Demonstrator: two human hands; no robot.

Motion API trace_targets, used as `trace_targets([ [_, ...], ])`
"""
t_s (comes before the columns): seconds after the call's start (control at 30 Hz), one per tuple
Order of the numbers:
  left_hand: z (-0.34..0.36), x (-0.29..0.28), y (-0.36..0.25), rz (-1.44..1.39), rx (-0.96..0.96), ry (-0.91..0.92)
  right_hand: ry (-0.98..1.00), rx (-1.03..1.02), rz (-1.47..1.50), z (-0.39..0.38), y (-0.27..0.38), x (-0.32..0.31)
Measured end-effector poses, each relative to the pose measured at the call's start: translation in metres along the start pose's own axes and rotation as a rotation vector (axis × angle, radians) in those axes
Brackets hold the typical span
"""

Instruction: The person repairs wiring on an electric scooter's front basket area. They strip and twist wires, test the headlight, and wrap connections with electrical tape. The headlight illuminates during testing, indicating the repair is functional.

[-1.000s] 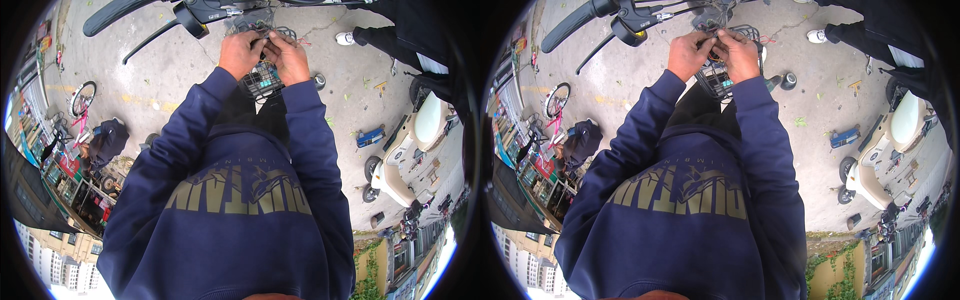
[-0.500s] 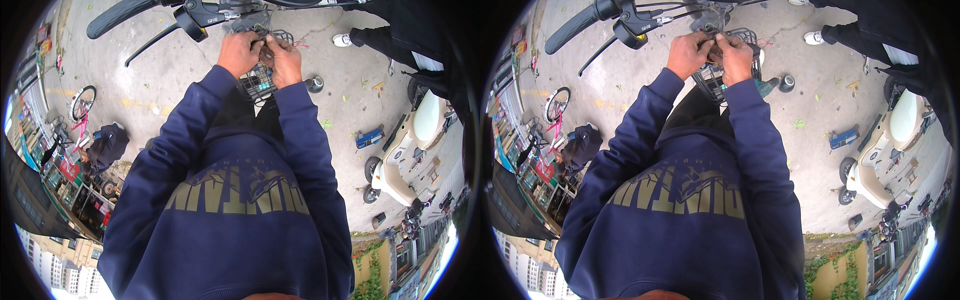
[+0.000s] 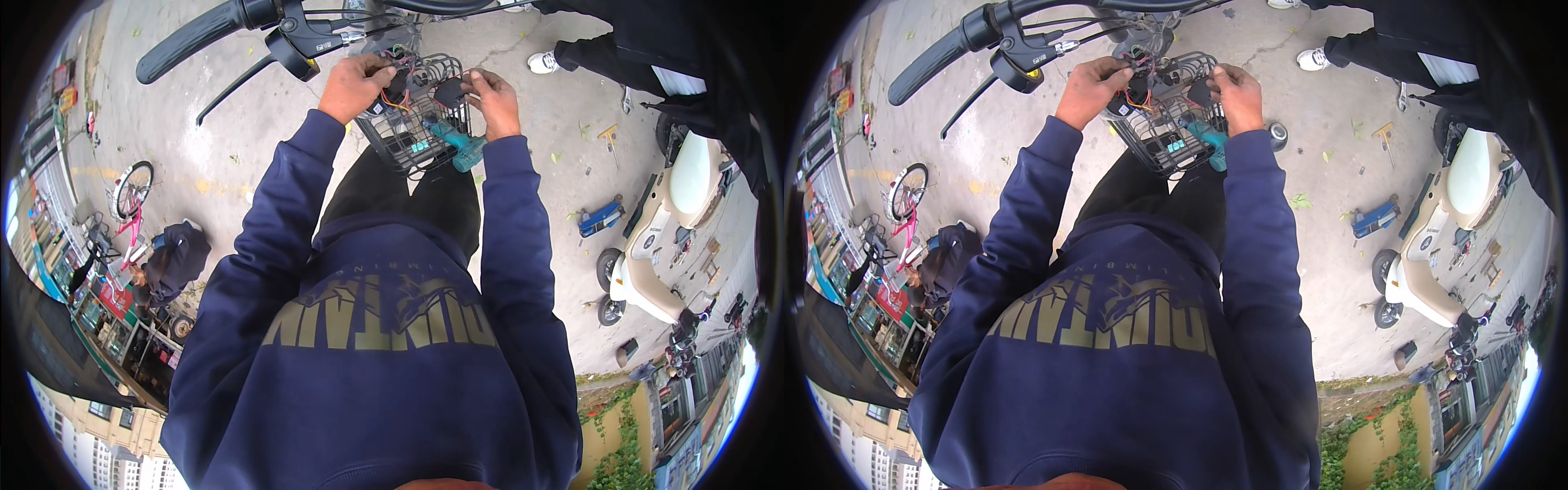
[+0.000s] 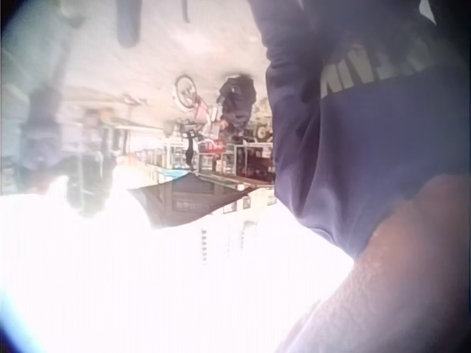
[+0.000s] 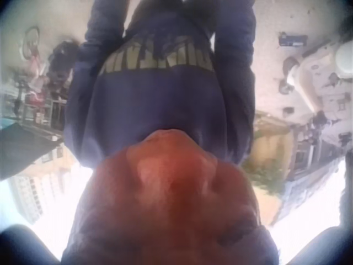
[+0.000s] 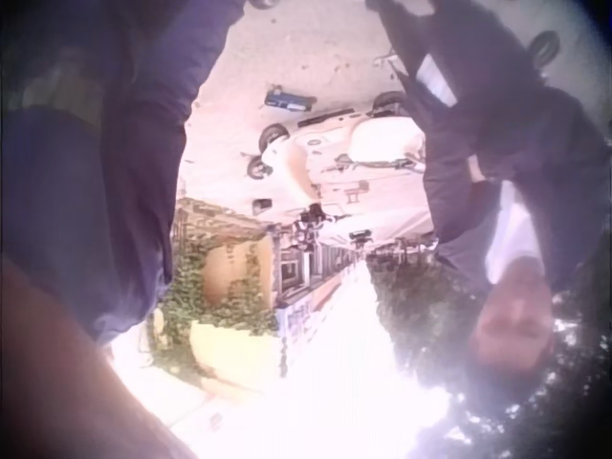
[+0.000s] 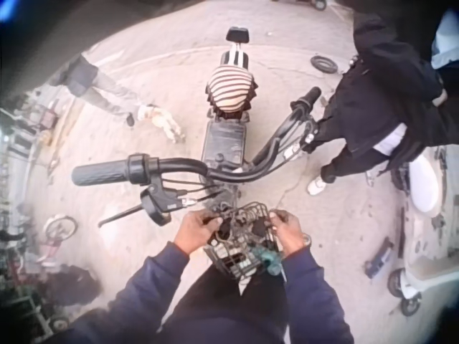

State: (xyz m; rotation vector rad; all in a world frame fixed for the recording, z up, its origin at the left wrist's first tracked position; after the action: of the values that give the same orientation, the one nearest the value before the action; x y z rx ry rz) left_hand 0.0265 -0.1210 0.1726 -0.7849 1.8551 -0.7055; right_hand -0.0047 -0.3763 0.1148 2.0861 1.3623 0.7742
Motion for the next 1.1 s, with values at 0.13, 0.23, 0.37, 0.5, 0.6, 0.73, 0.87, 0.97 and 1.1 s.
trace_targets([
  [0.13, 0.002, -0.003, -0.007, -0.016, -0.005, 0.045, -0.099, 0.063, 0.136, 0.004, -0.039, 0.0],
  [0.23, 0.004, -0.003, -0.004, -0.159, -0.123, 0.115, -0.092, 0.303, 0.27, -0.015, -0.089, 0.015],
  [0.37, 0.001, -0.006, -0.016, -0.358, -0.4, 0.232, 0.233, 0.556, 0.582, -0.064, -0.128, 0.043],
  [0.5, 0.003, -0.004, -0.01, -0.38, -0.469, 0.294, 0.44, 0.423, 0.987, -0.087, -0.113, 0.063],
  [0.6, 0.004, -0.006, -0.008, -0.388, -0.481, 0.273, 0.499, 0.433, 0.985, -0.092, -0.107, 0.067],
  [0.73, -0.003, 0.001, -0.015, -0.346, -0.387, 0.252, 0.386, 0.482, 0.873, -0.083, -0.117, 0.072],
  [0.87, -0.019, 0.001, -0.011, -0.125, -0.12, 0.139, 0.324, 0.554, 0.857, -0.087, -0.113, 0.069],
  [0.97, -0.053, -0.009, -0.035, 0.232, 0.419, 0.157, 0.367, 0.588, 0.874, -0.101, -0.087, 0.073],
  [1.1, -0.06, -0.013, -0.027, 0.457, 0.481, 0.401, 0.372, 0.708, 0.826, -0.107, -0.079, 0.067],
])
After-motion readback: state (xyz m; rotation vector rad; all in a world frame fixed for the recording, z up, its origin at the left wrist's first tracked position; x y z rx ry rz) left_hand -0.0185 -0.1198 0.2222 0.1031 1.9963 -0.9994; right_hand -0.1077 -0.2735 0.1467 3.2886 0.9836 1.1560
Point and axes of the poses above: each hand's wrist, its own z-axis towards the middle knuckle, its own x-axis out of the palm, y = z × x, the point moved 4 cm from there along z, towards the middle knuckle, and after that the axes turned 8 degrees about z, right-handed, at the moved point
